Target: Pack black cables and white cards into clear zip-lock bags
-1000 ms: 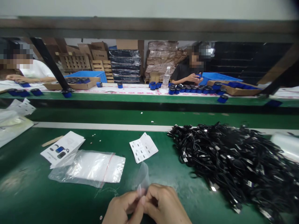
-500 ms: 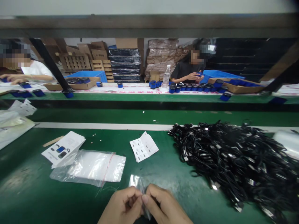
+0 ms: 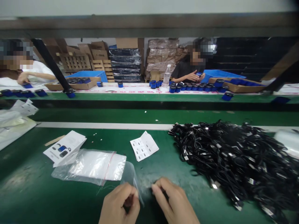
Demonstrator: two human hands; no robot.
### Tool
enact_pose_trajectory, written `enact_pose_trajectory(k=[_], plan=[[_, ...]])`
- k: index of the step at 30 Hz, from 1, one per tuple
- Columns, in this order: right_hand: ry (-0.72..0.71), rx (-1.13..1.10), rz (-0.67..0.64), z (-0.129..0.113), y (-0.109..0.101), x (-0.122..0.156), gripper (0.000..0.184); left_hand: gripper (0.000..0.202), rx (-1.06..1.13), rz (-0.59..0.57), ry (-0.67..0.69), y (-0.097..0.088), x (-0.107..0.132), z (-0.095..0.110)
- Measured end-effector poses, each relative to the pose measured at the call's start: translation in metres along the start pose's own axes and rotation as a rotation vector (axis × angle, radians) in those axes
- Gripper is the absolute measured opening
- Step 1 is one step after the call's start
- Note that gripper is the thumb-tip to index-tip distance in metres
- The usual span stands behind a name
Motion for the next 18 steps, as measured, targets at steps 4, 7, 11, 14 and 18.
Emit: enact_pose_trajectory(k=[4,7,11,14,18], plan=[[0.02,-0.23,-0.216,-0.014,0.003,-0.001,0.013,0.018,0.032,-0.062,0.072,0.008,0.0,0.006],[-0.054,-0.153,-0.236,-0.02,0.008,0.0,0.024,0.023,0.041,-0.071,0.073,0.012,-0.001,0.009],[-0.15,0.125,-0.103,-0.017,0.013,0.003,0.023,0.027,-0.037,-0.043,0.166,0.012,-0.003,0.016],[-0.236,0.312,0.041,-0.017,0.016,0.005,0.022,0.026,-0.095,-0.002,0.173,0.012,-0.003,0.016],[-0.158,0.351,0.275,-0.01,0.007,0.005,0.025,0.02,-0.115,0.055,0.107,0.01,0.0,0.013]])
Point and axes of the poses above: each hand's wrist, its own x-axis away from the middle knuckle, its own y-axis out of the palm, z = x × y, the point moved 6 cm from there along -x, towards the middle knuckle, and after that the axes turned 4 degrees about -y, right-handed, at the moved point
